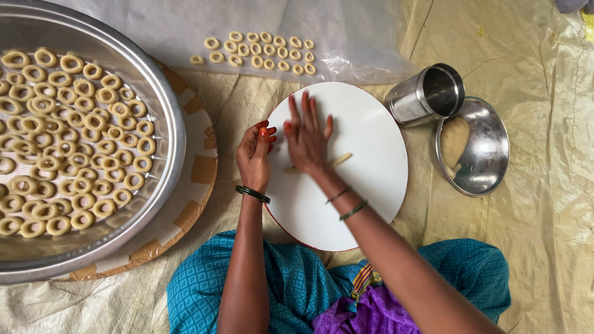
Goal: The person rolls a small piece of dough into a long, thin rope on a white circular board. They then shape the rope into a ring and place it on a tray with other finished rings.
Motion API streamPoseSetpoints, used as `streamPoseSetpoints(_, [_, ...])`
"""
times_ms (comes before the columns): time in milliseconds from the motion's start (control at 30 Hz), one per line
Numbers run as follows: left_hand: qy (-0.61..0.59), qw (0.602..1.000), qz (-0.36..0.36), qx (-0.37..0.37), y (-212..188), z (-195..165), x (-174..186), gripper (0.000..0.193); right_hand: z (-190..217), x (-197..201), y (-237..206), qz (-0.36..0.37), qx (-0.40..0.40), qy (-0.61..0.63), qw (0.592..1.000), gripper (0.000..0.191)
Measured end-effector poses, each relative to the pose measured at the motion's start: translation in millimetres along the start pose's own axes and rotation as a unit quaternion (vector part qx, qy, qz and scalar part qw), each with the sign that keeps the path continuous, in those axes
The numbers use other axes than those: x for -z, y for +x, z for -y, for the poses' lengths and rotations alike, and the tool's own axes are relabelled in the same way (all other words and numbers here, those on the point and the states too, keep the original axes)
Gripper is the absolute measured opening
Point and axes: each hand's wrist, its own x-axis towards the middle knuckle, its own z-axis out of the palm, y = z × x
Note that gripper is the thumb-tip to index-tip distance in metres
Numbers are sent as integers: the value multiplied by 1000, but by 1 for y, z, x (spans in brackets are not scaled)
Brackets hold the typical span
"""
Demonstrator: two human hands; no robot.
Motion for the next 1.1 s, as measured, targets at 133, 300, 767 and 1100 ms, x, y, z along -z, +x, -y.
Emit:
streamPoseSetpoints(133, [-11,1000,-1,2,1,1,0,42,-38,12,14,5,27,-28,999,64])
streamPoseSetpoints(300, [-5,1000,1,6,0,5,-2,42,-101,22,-64,53,73,-17,996,66])
streamPoseSetpoints(767, [17,1000,12,-5,-3,3,4,45,-113,13,-53,0,-70,-23,997,75])
streamPoseSetpoints(1100, [34,999,1,15,-1,2,3,45,-126,27,-2,32,8,-18,999,65])
